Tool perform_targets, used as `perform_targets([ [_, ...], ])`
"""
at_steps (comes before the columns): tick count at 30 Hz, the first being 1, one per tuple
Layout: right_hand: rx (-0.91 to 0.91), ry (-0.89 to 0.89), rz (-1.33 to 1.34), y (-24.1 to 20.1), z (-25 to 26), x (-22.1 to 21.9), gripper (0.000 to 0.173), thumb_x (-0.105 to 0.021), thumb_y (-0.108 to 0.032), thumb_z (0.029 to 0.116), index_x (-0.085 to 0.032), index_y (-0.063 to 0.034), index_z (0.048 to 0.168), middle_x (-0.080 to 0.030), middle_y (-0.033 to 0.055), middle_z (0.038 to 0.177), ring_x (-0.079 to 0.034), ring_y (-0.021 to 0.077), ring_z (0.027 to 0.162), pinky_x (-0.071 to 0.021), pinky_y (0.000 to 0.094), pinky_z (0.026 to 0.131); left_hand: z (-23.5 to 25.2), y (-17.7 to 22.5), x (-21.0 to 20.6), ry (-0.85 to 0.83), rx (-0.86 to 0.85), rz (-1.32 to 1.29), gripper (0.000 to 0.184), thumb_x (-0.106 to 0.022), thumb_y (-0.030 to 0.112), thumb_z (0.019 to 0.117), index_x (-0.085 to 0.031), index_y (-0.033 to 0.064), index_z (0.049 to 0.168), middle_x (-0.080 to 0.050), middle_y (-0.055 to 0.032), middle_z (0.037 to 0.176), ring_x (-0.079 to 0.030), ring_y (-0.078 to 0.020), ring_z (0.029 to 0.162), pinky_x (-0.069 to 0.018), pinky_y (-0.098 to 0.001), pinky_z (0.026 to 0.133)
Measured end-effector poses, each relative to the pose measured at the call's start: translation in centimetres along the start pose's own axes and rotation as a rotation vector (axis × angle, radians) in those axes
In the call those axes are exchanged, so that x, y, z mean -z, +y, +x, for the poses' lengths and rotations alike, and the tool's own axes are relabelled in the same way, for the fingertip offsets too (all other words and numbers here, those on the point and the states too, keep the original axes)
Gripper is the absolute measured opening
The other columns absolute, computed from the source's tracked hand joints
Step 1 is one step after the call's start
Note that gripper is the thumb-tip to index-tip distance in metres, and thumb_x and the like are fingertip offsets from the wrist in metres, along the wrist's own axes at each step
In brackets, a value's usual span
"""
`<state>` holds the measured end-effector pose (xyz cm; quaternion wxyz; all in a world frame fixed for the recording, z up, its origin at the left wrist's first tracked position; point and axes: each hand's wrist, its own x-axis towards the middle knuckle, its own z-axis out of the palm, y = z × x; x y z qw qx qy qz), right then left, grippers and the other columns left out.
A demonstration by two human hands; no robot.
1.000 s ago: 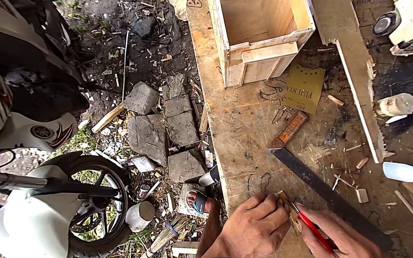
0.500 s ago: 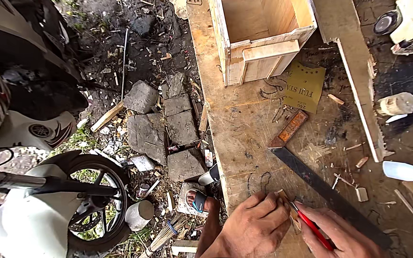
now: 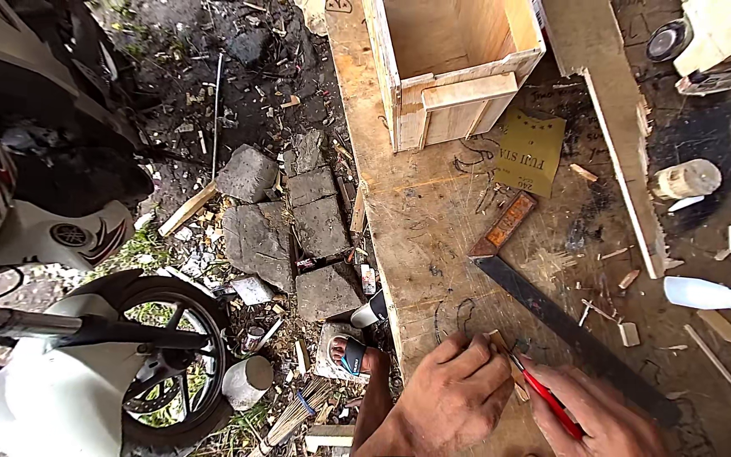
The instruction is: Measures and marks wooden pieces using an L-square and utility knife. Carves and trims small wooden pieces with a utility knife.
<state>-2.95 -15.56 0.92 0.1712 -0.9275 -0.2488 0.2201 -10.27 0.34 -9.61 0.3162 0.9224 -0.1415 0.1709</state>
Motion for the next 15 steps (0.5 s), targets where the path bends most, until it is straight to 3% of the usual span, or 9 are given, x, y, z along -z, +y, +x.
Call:
perform_targets([
  [6, -0.004, -0.005, 0.011, 0.4, -0.7, -0.2, 0.024, -0.066, -0.006, 0.0922, -0.076, 0.0018, 0.113, -0.074, 0.0172, 0.093, -0.072, 0.0264, 0.079, -0.0594, 0.0343, 0.071, 0.0, -0.2, -0.2, 0.001, -0.027, 0.014, 0.021, -0.052, 0.004, 0.1001, -0.073, 0.0093, 0.099, -0.074, -0.0027, 0.106, -0.067, -0.0197, 0.105, -0.0485, -0.0337, 0.092],
  [10, 0.007, 0.090, 0.071, 1.1, -1.5, -0.7, 0.024, -0.067, -0.006, 0.0920, -0.077, 0.0028, 0.112, -0.074, 0.0173, 0.089, -0.070, 0.0231, 0.075, -0.0584, 0.0301, 0.069, -0.5, -0.7, -0.3, -0.007, -0.033, -0.041, 0.023, -0.053, 0.005, 0.1004, -0.074, 0.0086, 0.107, -0.074, -0.0038, 0.112, -0.066, -0.0210, 0.111, -0.0483, -0.0340, 0.099],
  [15, -0.016, 0.110, 0.154, 1.9, -1.9, -0.3, 0.022, -0.068, -0.006, 0.0921, -0.076, 0.0047, 0.110, -0.073, 0.0193, 0.090, -0.070, 0.0224, 0.075, -0.0592, 0.0291, 0.068, -0.6, -0.8, -0.3, -0.004, -0.031, -0.034, 0.024, -0.053, 0.006, 0.1004, -0.074, 0.0092, 0.112, -0.074, -0.0033, 0.115, -0.066, -0.0208, 0.113, -0.0482, -0.0343, 0.099],
])
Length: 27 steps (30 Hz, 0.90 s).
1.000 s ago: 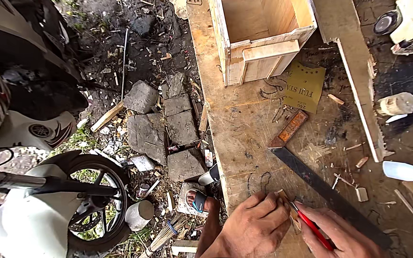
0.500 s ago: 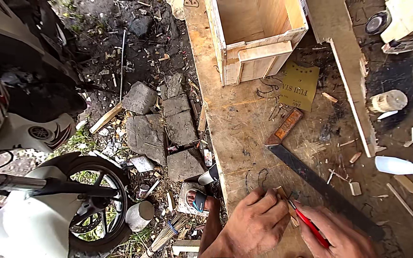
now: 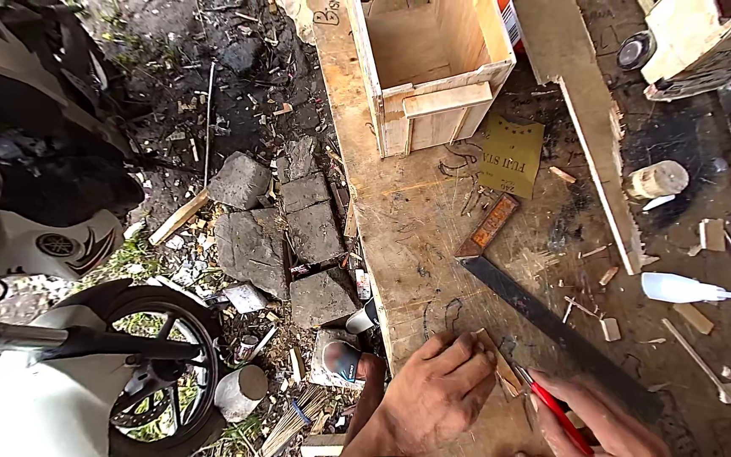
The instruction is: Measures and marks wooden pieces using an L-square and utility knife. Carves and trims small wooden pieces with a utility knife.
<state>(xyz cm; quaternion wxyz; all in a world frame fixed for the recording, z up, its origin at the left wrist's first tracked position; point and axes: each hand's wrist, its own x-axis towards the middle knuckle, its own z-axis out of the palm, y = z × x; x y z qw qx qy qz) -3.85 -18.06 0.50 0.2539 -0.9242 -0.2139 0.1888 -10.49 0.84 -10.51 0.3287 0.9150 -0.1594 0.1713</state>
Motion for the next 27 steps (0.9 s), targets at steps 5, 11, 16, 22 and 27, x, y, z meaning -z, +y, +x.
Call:
perform_targets([
  [5, 0.019, -0.006, 0.005, 0.17, 0.23, -0.83, 0.022, -0.069, -0.006, 0.0909, -0.077, 0.0022, 0.110, -0.075, 0.0171, 0.093, -0.071, 0.0206, 0.080, -0.0588, 0.0274, 0.074, -0.07, 0.12, 0.16, -0.004, 0.003, 0.002, 0.024, -0.053, 0.006, 0.1007, -0.074, 0.0088, 0.113, -0.074, -0.0040, 0.116, -0.065, -0.0214, 0.115, -0.0478, -0.0347, 0.100],
  [11, 0.026, -0.004, -0.003, 0.37, 0.44, -0.99, 0.023, -0.069, -0.007, 0.0910, -0.077, 0.0017, 0.111, -0.075, 0.0164, 0.092, -0.071, 0.0198, 0.080, -0.0587, 0.0273, 0.075, -0.18, 0.16, 0.14, -0.001, 0.004, 0.008, 0.024, -0.053, 0.006, 0.1007, -0.073, 0.0082, 0.115, -0.074, -0.0044, 0.117, -0.066, -0.0213, 0.115, -0.0486, -0.0342, 0.100],
  [16, 0.027, -0.018, -0.012, 0.27, 0.60, -0.84, 0.023, -0.069, -0.007, 0.0913, -0.077, 0.0009, 0.111, -0.075, 0.0157, 0.093, -0.071, 0.0193, 0.079, -0.0588, 0.0275, 0.073, -0.12, 0.22, 0.23, -0.012, 0.004, 0.024, 0.025, -0.053, 0.005, 0.1011, -0.073, 0.0081, 0.115, -0.072, -0.0066, 0.123, -0.065, -0.0219, 0.116, -0.0495, -0.0341, 0.098],
  [22, 0.025, -0.018, -0.016, 0.23, 0.59, -0.83, 0.023, -0.069, -0.007, 0.0914, -0.077, 0.0012, 0.111, -0.074, 0.0163, 0.093, -0.071, 0.0196, 0.079, -0.0587, 0.0278, 0.073, -0.09, 0.16, 0.19, -0.009, 0.012, 0.018, 0.025, -0.053, 0.006, 0.1014, -0.074, 0.0084, 0.115, -0.071, -0.0071, 0.128, -0.065, -0.0218, 0.117, -0.0488, -0.0342, 0.099],
  [27, 0.030, -0.004, -0.029, 0.27, 0.52, -0.86, 0.023, -0.069, -0.006, 0.0908, -0.078, 0.0005, 0.111, -0.075, 0.0155, 0.093, -0.072, 0.0204, 0.080, -0.0588, 0.0283, 0.074, -0.15, 0.10, 0.10, -0.007, 0.016, 0.014, 0.024, -0.054, 0.007, 0.1012, -0.074, 0.0090, 0.115, -0.071, -0.0064, 0.128, -0.065, -0.0214, 0.118, -0.0487, -0.0339, 0.100],
])
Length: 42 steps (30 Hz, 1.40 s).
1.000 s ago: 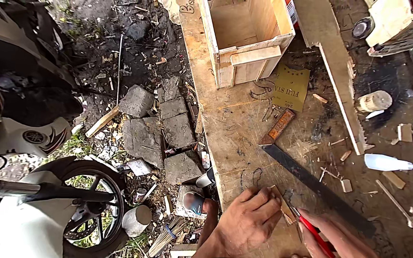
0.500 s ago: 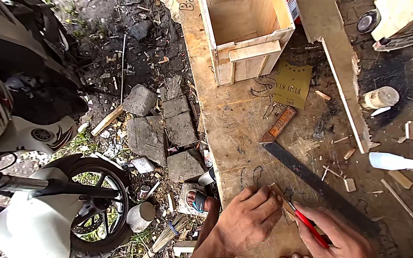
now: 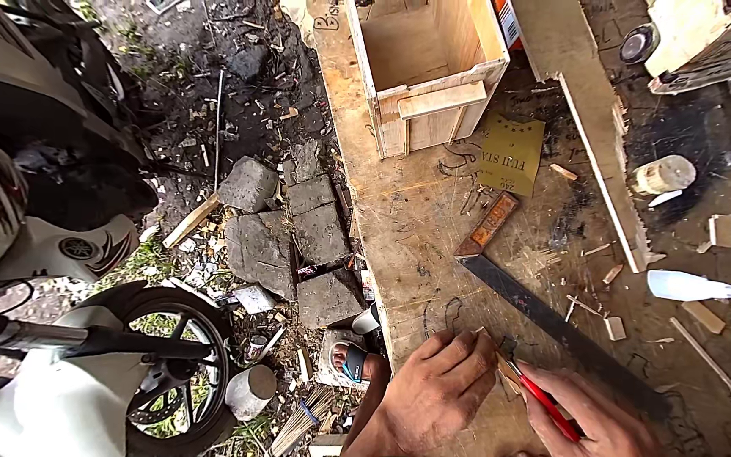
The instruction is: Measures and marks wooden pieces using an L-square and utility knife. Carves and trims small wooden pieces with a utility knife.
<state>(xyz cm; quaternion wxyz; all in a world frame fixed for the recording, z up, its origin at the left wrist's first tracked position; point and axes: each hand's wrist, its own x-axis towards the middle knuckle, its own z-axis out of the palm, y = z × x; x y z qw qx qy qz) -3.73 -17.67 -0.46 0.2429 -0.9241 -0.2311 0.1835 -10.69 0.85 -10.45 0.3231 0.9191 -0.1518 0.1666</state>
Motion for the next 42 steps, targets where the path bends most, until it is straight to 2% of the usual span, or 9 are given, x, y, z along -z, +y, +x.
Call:
perform_targets([
  [17, -0.028, -0.031, -0.031, -0.5, -0.3, 0.5, 0.025, -0.067, -0.007, 0.0918, -0.077, -0.0015, 0.114, -0.075, 0.0152, 0.095, -0.073, 0.0246, 0.081, -0.0603, 0.0342, 0.072, 0.1, -0.1, 0.0, -0.021, -0.019, 0.055, 0.024, -0.055, 0.009, 0.1005, -0.074, 0.0120, 0.115, -0.071, -0.0038, 0.129, -0.065, -0.0200, 0.118, -0.0483, -0.0345, 0.100],
  [30, 0.004, 0.018, -0.039, -0.3, -0.2, -0.3, 0.024, -0.066, -0.007, 0.0924, -0.078, -0.0026, 0.112, -0.075, 0.0139, 0.093, -0.073, 0.0238, 0.078, -0.0603, 0.0344, 0.069, 0.1, -0.2, 0.0, 0.001, -0.017, 0.023, 0.025, -0.055, 0.007, 0.1003, -0.075, 0.0101, 0.114, -0.072, -0.0050, 0.128, -0.065, -0.0199, 0.119, -0.0483, -0.0332, 0.103],
  [34, 0.022, -0.005, -0.094, -0.6, 0.2, 0.3, 0.024, -0.067, -0.008, 0.0912, -0.079, -0.0045, 0.112, -0.075, 0.0134, 0.092, -0.073, 0.0265, 0.077, -0.0601, 0.0373, 0.066, 0.1, -0.2, -0.1, 0.012, -0.012, 0.048, 0.024, -0.056, 0.009, 0.1000, -0.076, 0.0113, 0.112, -0.072, -0.0038, 0.127, -0.066, -0.0192, 0.116, -0.0486, -0.0333, 0.099],
  [42, -0.003, -0.079, -0.093, -0.2, -1.2, 1.2, 0.024, -0.065, -0.009, 0.0936, -0.078, -0.0026, 0.114, -0.075, 0.0159, 0.093, -0.073, 0.0279, 0.079, -0.0604, 0.0390, 0.069, 0.3, 0.2, 0.0, -0.001, -0.019, 0.084, 0.025, -0.054, 0.007, 0.0991, -0.076, 0.0107, 0.111, -0.074, -0.0038, 0.123, -0.067, -0.0197, 0.113, -0.0496, -0.0335, 0.097],
])
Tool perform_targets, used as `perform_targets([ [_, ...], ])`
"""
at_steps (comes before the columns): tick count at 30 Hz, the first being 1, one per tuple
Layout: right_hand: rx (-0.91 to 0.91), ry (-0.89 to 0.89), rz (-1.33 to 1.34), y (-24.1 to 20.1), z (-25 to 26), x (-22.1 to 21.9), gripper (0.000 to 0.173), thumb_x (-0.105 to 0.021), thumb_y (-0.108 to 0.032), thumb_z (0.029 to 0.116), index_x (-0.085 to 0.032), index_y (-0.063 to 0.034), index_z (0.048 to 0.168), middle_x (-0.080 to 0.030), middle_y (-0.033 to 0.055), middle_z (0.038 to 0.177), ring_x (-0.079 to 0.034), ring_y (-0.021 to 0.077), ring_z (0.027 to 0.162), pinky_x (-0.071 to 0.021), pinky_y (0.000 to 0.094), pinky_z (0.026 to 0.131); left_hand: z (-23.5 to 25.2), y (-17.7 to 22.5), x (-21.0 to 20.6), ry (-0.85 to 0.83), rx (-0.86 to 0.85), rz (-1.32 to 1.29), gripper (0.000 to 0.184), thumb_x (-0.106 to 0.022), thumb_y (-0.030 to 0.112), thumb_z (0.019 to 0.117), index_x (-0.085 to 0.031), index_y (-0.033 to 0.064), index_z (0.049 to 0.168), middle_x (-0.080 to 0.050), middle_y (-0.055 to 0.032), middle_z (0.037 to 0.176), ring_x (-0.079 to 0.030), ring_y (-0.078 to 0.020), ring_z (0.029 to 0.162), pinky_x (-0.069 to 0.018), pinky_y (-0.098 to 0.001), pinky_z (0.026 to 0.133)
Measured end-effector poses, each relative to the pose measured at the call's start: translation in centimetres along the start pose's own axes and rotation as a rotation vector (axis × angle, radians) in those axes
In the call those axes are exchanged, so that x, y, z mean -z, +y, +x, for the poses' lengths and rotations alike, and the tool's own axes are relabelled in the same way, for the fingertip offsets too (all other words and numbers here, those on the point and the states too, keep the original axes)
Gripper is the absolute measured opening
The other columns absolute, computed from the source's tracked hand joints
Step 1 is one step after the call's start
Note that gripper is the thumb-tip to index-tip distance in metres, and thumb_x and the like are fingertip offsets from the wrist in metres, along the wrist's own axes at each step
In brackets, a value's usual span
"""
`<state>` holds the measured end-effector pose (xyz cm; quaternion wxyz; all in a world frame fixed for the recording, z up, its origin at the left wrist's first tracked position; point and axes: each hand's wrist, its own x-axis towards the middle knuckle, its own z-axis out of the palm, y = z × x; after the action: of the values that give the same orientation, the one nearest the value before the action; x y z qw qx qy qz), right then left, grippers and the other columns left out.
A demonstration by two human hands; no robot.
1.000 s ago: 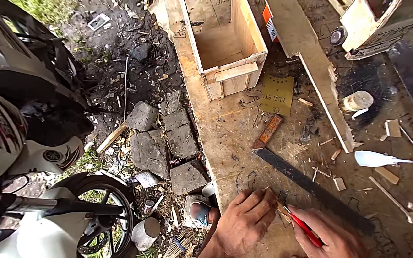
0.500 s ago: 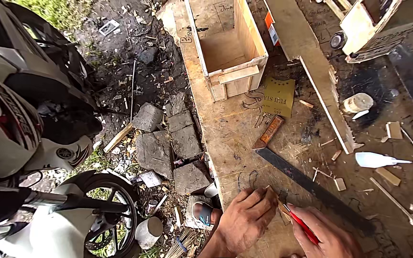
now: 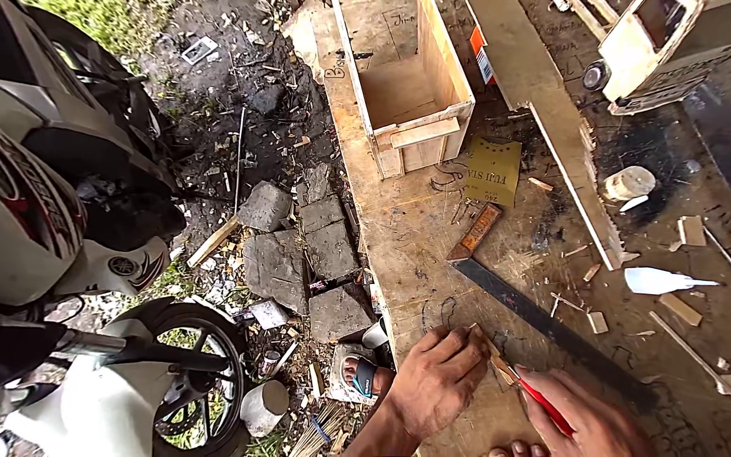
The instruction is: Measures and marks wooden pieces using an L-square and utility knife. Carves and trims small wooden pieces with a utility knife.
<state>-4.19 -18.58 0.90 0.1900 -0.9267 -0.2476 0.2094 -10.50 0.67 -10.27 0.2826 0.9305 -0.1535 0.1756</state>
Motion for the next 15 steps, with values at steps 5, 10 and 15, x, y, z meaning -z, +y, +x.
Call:
perform_targets([
  [5, -0.006, -0.019, 0.002, -0.03, -0.05, 0.18, 0.025, -0.064, -0.009, 0.0947, -0.077, -0.0024, 0.114, -0.074, 0.0156, 0.094, -0.073, 0.0289, 0.080, -0.0603, 0.0402, 0.070, 0.08, -0.10, -0.08, 0.005, -0.003, -0.005, 0.024, -0.055, 0.007, 0.0987, -0.076, 0.0100, 0.110, -0.074, -0.0043, 0.122, -0.068, -0.0201, 0.113, -0.0495, -0.0334, 0.097],
  [10, 0.001, -0.026, -0.009, -0.16, -0.20, 0.32, 0.024, -0.064, -0.009, 0.0946, -0.077, -0.0014, 0.114, -0.075, 0.0161, 0.097, -0.074, 0.0301, 0.082, -0.0607, 0.0415, 0.072, 0.16, -0.06, -0.09, 0.008, 0.003, 0.001, 0.024, -0.055, 0.007, 0.0990, -0.076, 0.0098, 0.109, -0.074, -0.0042, 0.121, -0.068, -0.0198, 0.112, -0.0497, -0.0333, 0.096],
  [15, -0.010, -0.022, 0.002, -0.11, -0.42, 0.20, 0.025, -0.064, -0.009, 0.0944, -0.077, -0.0010, 0.115, -0.075, 0.0163, 0.098, -0.074, 0.0300, 0.084, -0.0608, 0.0416, 0.073, 0.12, 0.09, -0.11, 0.010, 0.011, 0.014, 0.024, -0.055, 0.007, 0.0987, -0.076, 0.0104, 0.109, -0.075, -0.0036, 0.121, -0.068, -0.0194, 0.111, -0.0497, -0.0330, 0.096],
])
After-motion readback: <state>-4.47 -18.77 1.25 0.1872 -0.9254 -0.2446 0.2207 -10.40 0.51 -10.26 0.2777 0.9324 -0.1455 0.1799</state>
